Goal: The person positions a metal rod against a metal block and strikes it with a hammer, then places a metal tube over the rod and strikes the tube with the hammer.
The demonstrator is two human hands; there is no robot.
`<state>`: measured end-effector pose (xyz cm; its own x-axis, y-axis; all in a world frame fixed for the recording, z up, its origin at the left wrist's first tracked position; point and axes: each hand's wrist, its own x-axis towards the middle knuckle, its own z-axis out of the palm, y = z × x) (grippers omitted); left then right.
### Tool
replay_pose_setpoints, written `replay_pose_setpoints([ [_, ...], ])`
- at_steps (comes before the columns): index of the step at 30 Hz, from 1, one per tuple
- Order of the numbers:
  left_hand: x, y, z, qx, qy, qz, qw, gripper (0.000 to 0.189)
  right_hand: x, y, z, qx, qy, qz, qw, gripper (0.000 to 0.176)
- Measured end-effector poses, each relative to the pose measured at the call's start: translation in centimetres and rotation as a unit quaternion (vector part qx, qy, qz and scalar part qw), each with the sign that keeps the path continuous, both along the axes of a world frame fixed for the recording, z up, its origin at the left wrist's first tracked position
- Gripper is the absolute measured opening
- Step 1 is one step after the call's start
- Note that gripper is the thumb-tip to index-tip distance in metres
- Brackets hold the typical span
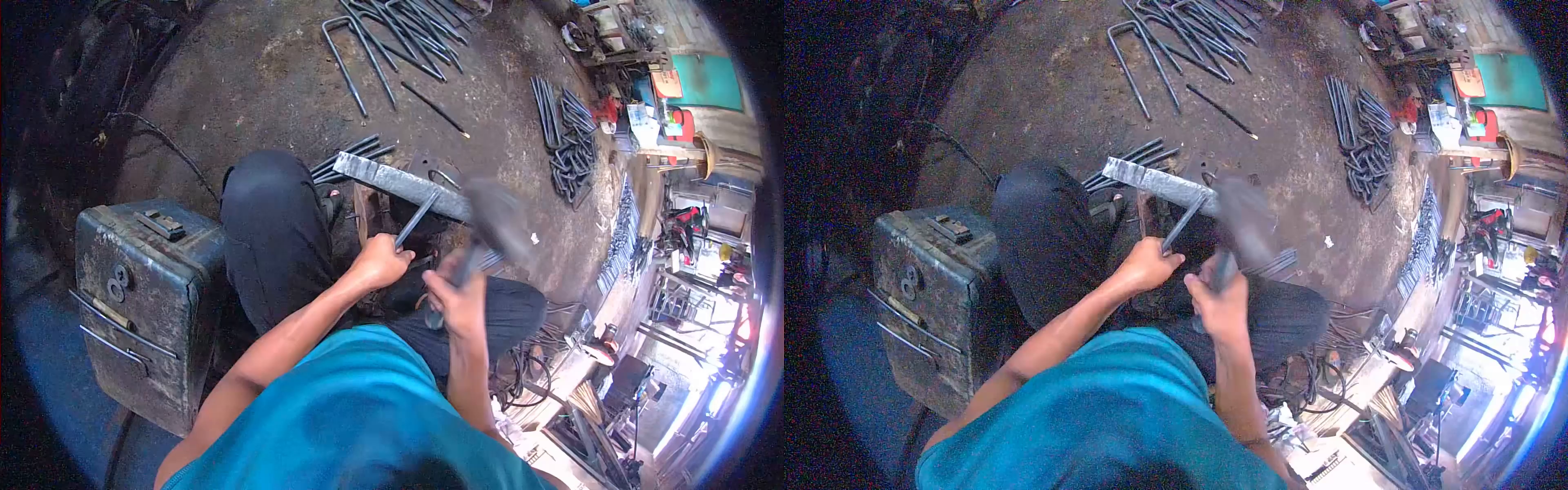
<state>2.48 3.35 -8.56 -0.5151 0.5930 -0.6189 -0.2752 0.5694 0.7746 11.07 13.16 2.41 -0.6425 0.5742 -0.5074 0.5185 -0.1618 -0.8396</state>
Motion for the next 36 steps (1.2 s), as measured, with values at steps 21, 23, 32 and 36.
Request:
replay_pose_setpoints([
  [21, 2.2, -0.3, -2.7, 0.022, 0.035, 0.019, 0.999, 0.031, -0.4, 0.7, -0.8, -0.06, -0.089, -0.007, 0.994, 0.027],
  [23, 0.9, -0.2, -1.8, 0.028, 0.029, 0.035, 0.999, 0.033, -1.4, -0.2, 1.9, -0.051, -0.034, -0.011, 0.998, 0.025],
  [32, 0.6, -0.3, -0.8, 0.027, 0.021, 0.032, 0.999, 0.034, -3.2, -1.5, 11.7, 0.038, 0.339, 0.031, 0.94, 0.032],
  [36, 0.5, -0.4, -0.2, 0.012, 0.024, 0.025, 0.999, 0.034, -0.7, -0.1, 2.6, 0.118, 0.051, 0.005, 0.992, 0.028],
])
